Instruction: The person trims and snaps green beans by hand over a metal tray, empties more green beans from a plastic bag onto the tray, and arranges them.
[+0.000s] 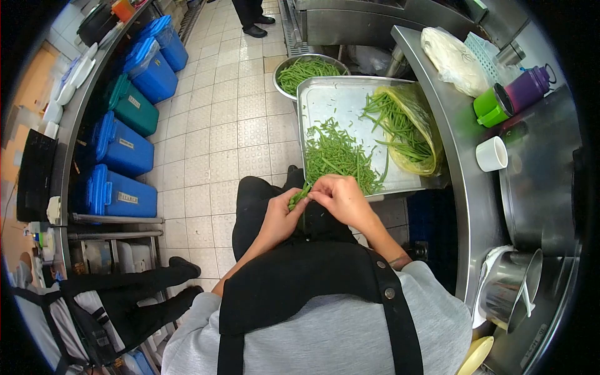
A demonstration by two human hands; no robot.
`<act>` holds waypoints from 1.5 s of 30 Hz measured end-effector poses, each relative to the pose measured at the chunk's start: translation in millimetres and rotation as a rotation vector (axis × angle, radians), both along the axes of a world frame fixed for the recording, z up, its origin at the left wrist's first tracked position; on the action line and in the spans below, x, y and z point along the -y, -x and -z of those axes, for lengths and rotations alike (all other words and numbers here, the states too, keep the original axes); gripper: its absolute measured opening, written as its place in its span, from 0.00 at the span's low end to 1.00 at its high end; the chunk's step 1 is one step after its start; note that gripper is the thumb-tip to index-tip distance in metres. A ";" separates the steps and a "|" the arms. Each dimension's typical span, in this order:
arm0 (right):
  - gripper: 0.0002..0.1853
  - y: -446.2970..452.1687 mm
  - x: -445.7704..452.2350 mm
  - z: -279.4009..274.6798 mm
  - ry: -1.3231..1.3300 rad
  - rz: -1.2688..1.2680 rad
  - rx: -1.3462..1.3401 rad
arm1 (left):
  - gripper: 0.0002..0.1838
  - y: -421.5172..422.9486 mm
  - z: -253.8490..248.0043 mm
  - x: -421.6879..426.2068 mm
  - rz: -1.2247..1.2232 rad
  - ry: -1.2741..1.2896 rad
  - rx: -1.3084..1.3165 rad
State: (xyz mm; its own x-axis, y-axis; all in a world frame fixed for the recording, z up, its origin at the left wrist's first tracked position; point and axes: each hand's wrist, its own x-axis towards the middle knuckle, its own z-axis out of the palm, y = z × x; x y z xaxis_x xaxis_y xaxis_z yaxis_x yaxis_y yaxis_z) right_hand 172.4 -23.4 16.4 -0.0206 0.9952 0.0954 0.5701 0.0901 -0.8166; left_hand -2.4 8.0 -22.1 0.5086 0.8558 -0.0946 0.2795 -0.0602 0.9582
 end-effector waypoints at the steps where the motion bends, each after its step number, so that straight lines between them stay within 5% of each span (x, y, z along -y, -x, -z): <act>1: 0.08 0.9 0.5 0.8 0.006 -0.001 -0.026 | 0.08 0.0 0.3 -0.3 -0.019 -0.004 0.015; 12: 0.05 -8.0 -1.0 3.8 -0.012 -0.178 0.089 | 0.09 5.8 -1.3 -0.3 0.114 -0.073 -0.064; 15: 0.05 -4.7 1.4 -2.3 0.181 -0.080 -0.079 | 0.09 6.4 -4.0 -1.4 0.125 -0.129 -0.018; 21: 0.07 -4.5 -4.9 40.5 0.439 -0.014 -0.985 | 0.09 4.8 -6.8 -2.1 0.140 -0.177 0.015; 24: 0.06 -11.0 -9.6 30.2 0.255 0.185 -0.905 | 0.09 3.3 -8.3 -1.1 0.151 -0.156 0.018; 27: 0.07 -20.8 -12.5 11.1 -0.079 0.472 -0.315 | 0.09 3.4 -8.7 1.0 0.147 -0.122 0.000; 30: 0.10 -29.5 -9.3 -4.0 -0.278 0.441 -0.044 | 0.08 3.2 -10.6 0.4 0.137 -0.096 -0.024; 37: 0.10 -14.3 4.2 -5.1 -0.239 -0.172 -0.107 | 0.09 0.4 -2.0 0.7 0.159 -0.022 0.050; 45: 0.06 -11.0 3.9 -5.5 -0.192 -0.082 -0.114 | 0.09 9.6 -5.9 -3.9 0.232 0.246 0.102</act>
State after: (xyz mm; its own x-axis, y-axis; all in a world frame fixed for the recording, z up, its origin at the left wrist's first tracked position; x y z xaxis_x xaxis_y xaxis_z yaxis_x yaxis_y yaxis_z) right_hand 183.4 -27.4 22.0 -0.0791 0.9539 0.2894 0.4599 0.2925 -0.8384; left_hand -12.0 11.8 -16.2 0.7040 0.6745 -0.2223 0.1872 0.1257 0.9743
